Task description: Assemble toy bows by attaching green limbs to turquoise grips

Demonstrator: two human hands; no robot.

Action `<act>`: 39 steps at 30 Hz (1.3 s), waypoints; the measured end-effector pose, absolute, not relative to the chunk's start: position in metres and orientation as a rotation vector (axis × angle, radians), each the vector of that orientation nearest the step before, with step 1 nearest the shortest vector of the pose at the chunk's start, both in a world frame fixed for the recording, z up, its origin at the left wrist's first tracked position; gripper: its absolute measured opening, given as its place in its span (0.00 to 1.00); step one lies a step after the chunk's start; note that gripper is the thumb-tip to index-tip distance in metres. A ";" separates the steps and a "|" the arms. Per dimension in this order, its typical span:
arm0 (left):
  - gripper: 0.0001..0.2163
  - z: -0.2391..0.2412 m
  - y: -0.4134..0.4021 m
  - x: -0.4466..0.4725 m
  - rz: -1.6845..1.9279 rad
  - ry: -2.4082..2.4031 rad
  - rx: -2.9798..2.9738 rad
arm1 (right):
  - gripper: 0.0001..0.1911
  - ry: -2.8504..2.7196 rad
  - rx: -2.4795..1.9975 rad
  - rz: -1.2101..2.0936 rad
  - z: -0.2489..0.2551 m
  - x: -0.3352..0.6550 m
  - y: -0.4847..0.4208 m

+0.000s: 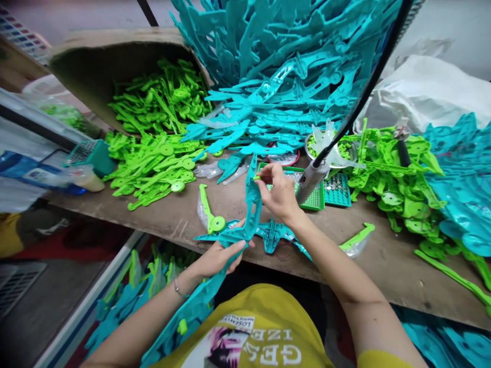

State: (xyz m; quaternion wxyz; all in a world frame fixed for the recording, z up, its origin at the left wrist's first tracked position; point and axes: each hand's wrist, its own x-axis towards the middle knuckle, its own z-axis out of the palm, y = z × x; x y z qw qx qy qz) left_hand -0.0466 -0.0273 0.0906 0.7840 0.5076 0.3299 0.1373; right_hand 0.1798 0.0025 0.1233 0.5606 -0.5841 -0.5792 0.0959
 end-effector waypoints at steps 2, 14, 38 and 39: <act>0.35 0.091 -0.019 -0.037 0.324 0.711 1.113 | 0.13 -1.344 -1.339 0.207 0.129 0.179 0.004; 0.19 0.120 0.058 -0.014 0.221 0.785 1.193 | 0.09 -1.501 -1.408 0.000 0.133 0.199 -0.079; 0.24 0.099 0.207 0.058 -0.575 0.766 2.122 | 0.04 -1.423 -1.856 0.159 0.066 0.214 -0.178; 0.25 0.095 0.207 0.057 -0.554 0.795 2.145 | 0.03 -1.412 -1.875 0.150 0.066 0.215 -0.181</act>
